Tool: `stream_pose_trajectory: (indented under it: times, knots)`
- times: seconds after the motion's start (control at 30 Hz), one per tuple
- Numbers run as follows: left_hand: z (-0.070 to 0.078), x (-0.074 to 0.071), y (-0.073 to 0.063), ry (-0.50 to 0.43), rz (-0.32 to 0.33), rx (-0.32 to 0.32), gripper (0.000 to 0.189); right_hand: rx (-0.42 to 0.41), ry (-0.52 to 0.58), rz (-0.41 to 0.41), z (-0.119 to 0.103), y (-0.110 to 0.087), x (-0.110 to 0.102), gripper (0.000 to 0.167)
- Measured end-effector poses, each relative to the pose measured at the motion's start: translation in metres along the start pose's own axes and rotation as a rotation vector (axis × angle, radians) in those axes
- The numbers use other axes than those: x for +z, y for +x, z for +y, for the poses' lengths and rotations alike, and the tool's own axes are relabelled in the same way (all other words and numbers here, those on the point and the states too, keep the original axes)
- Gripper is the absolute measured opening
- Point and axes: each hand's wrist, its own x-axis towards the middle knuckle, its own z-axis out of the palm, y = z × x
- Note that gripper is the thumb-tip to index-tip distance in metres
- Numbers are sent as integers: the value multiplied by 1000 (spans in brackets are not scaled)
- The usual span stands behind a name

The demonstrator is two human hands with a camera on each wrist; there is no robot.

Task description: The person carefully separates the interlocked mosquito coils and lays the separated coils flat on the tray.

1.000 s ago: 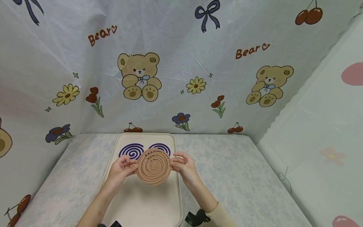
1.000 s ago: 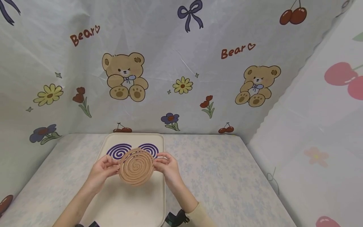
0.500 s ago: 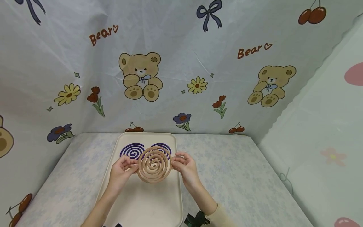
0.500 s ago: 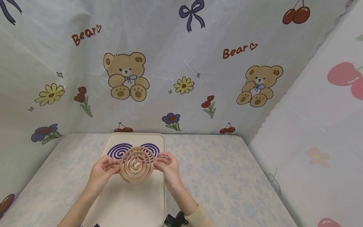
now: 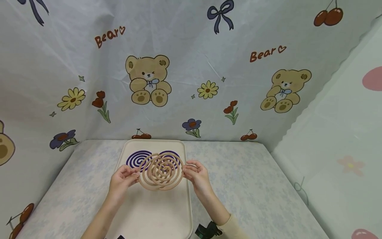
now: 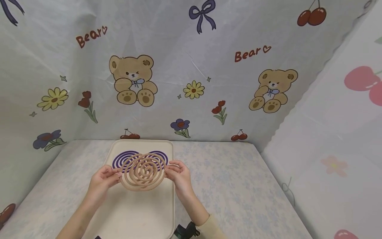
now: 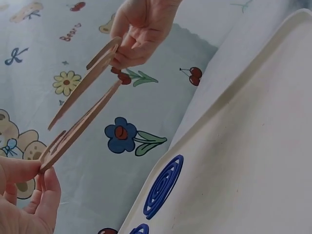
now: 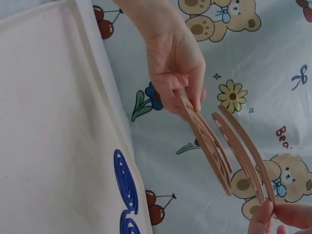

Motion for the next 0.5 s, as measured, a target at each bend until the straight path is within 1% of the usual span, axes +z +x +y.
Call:
stream_pose_trajectory:
  times: [0.1,0.27,0.5]
  knots:
    - [0,-7,1,-18,15,-17,26,8,13,0,1,0,-1,23]
    - [0,-17,0,-57,19,-28,26,18,9,5,3,1,-3,23]
    - [1,-31,-4,-55,18,-39,28,32,7,12,6,2,-5,22]
